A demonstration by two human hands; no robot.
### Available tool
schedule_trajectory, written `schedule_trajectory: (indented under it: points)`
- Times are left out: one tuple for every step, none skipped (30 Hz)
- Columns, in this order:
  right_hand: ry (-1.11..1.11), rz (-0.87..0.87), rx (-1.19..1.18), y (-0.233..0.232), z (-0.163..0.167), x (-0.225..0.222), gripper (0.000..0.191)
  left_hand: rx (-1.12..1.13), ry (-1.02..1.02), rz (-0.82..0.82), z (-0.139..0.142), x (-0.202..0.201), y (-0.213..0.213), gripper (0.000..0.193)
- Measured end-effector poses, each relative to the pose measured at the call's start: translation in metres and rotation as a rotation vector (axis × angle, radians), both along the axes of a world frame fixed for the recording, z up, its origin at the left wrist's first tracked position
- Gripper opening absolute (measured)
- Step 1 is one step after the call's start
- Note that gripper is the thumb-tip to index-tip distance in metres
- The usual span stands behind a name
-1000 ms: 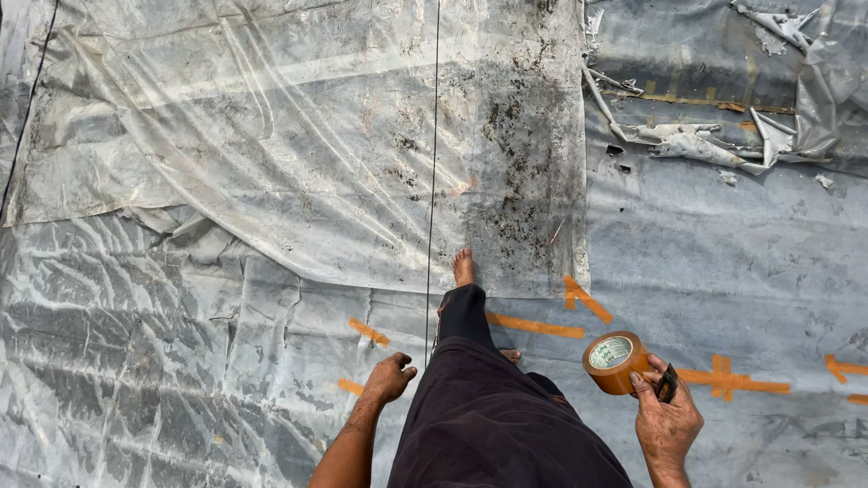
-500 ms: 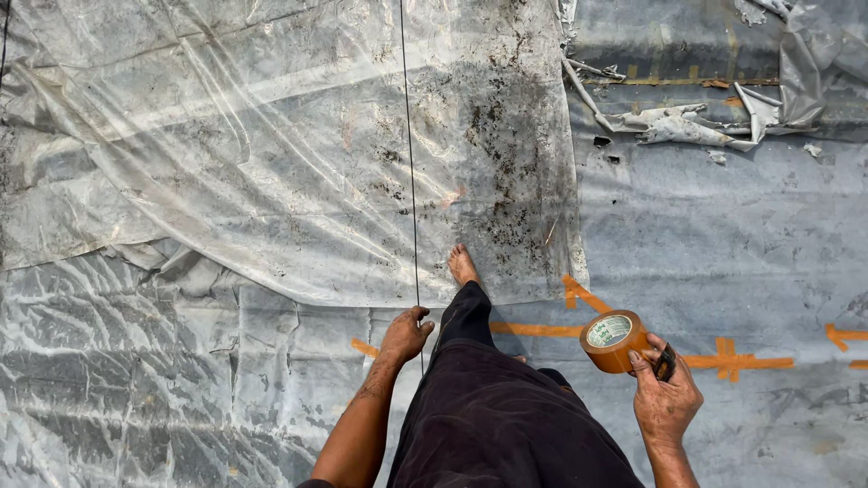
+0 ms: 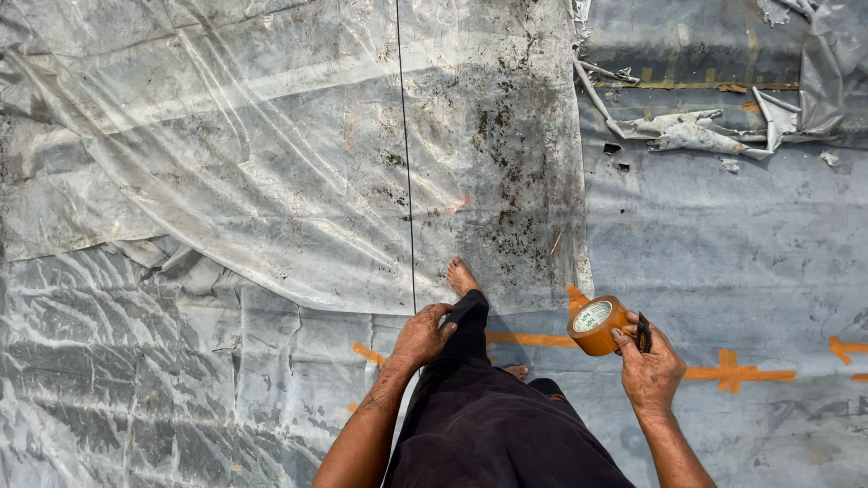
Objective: The person repairs a plastic sheet covering on a roof. They fold and align a plastic patch over a damaged seam, wipe the surface with a white cloth, then apply strips of orange tape along the seam, pressing the tape down and cutting it with a utility knife.
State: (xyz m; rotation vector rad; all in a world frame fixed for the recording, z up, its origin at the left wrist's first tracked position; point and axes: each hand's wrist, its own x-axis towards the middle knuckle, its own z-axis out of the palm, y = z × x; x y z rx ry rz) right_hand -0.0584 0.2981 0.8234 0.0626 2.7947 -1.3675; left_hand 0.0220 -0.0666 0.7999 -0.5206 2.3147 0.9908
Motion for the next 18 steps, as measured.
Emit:
schedule_trajectory:
  points:
    - [-0.014, 0.003, 0.014, -0.005, -0.002, -0.010, 0.019, -0.014, -0.004, 0.002, -0.004, 0.001, -0.009, 0.040]
    - [-0.033, -0.002, 0.009, -0.011, -0.003, -0.021, 0.022, -0.024, -0.007, 0.016, -0.009, 0.000, -0.020, 0.040]
    - [-0.049, -0.008, 0.004, -0.016, -0.003, -0.033, 0.024, -0.034, -0.008, 0.029, -0.013, 0.000, -0.031, 0.040]
    - [-0.066, -0.012, 0.001, -0.021, -0.002, -0.043, 0.026, -0.042, -0.009, 0.043, -0.016, -0.001, -0.043, 0.040]
    - [-0.029, -0.002, 0.016, -0.025, 0.000, -0.053, 0.022, -0.043, -0.023, 0.076, -0.020, -0.003, -0.055, 0.040]
    - [0.002, 0.007, 0.034, -0.029, 0.002, -0.062, 0.018, -0.042, -0.042, 0.107, -0.022, -0.006, -0.067, 0.040]
    - [0.030, 0.018, 0.054, -0.032, 0.005, -0.070, 0.015, -0.040, -0.066, 0.139, -0.023, -0.009, -0.077, 0.041]
    - [0.031, -0.014, 0.041, -0.034, 0.007, -0.077, 0.015, -0.042, -0.085, 0.141, -0.023, -0.013, -0.088, 0.041]
    - [0.036, -0.042, 0.024, -0.037, 0.009, -0.083, 0.015, -0.047, -0.100, 0.147, -0.023, -0.017, -0.099, 0.041]
    - [0.047, -0.067, 0.001, -0.039, 0.011, -0.088, 0.015, -0.058, -0.110, 0.156, -0.024, -0.022, -0.109, 0.041]
    - [0.062, -0.080, -0.019, -0.041, 0.012, -0.093, 0.015, -0.067, -0.087, 0.159, -0.024, -0.028, -0.119, 0.040]
    - [0.070, -0.096, -0.034, -0.044, 0.013, -0.097, 0.014, -0.073, -0.072, 0.157, -0.022, -0.034, -0.126, 0.040]
    - [0.081, -0.114, -0.048, -0.046, 0.013, -0.101, 0.013, -0.077, -0.053, 0.155, -0.020, -0.042, -0.132, 0.040]
    - [0.081, -0.122, -0.047, -0.049, 0.012, -0.106, 0.014, -0.064, -0.030, 0.189, -0.016, -0.051, -0.138, 0.040]
    - [0.075, -0.131, -0.039, -0.052, 0.011, -0.111, 0.014, -0.045, -0.014, 0.221, -0.012, -0.059, -0.140, 0.041]
    - [0.066, -0.141, -0.029, -0.057, 0.008, -0.117, 0.014, -0.025, -0.001, 0.252, -0.006, -0.065, -0.142, 0.042]
    - [0.047, -0.141, -0.006, -0.062, 0.004, -0.125, 0.017, -0.038, -0.023, 0.213, -0.001, -0.073, -0.143, 0.042]
    - [0.030, -0.143, 0.016, -0.070, -0.001, -0.134, 0.020, -0.053, -0.042, 0.172, 0.006, -0.077, -0.144, 0.042]
